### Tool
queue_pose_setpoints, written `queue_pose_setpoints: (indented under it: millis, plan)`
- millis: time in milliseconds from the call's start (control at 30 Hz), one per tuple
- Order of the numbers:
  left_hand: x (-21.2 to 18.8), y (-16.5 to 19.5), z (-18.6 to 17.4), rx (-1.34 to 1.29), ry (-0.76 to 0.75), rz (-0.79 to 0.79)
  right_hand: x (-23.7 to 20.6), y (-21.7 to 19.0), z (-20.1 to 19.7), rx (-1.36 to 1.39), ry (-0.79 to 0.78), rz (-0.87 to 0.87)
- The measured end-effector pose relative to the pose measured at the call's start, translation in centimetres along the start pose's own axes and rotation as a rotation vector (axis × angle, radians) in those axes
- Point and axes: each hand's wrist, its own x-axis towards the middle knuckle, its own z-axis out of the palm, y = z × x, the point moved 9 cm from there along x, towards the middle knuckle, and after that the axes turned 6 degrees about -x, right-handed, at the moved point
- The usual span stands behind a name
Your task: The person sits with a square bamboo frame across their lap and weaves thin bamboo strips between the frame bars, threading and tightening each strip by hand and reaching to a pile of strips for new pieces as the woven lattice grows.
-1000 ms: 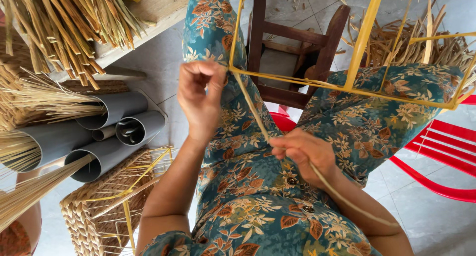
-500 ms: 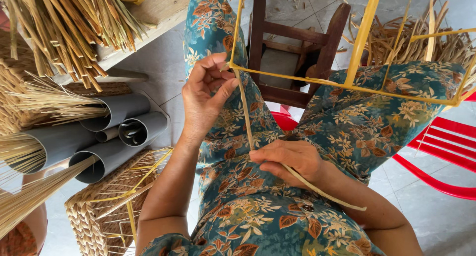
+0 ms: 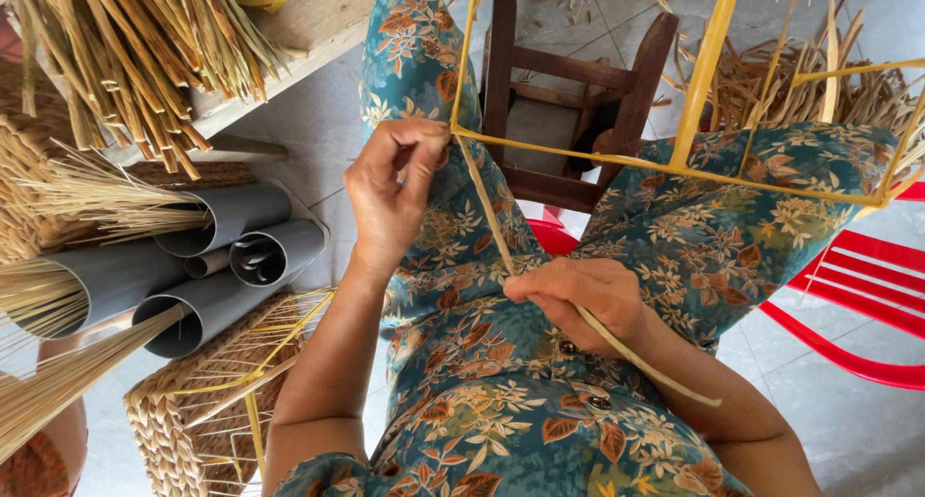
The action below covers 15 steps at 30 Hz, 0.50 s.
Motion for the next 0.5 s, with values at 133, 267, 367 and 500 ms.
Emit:
queue_pose_setpoints:
  millis: [133,267,367,500]
  plan:
    - [-0.3,3.3,0.4,0.273,-0.061,0.231,0.3,-0.6,-0.1,-0.026,-0.025,-0.060]
    - [1.7,3.0,0.7,0.201,-0.108,0.151,1.0,-1.8,0.3,-0.031,-0.003,-0.198]
    - [2.9,3.3,1.5,0.235,-0.148,0.174,1.7,-2.7,1.3,0.021,-0.104,-0.232]
    - [2.8,3.7,2.5,0.335,-0.189,0.192,3.6,-3.7,0.1,0.188,-0.122,-0.214]
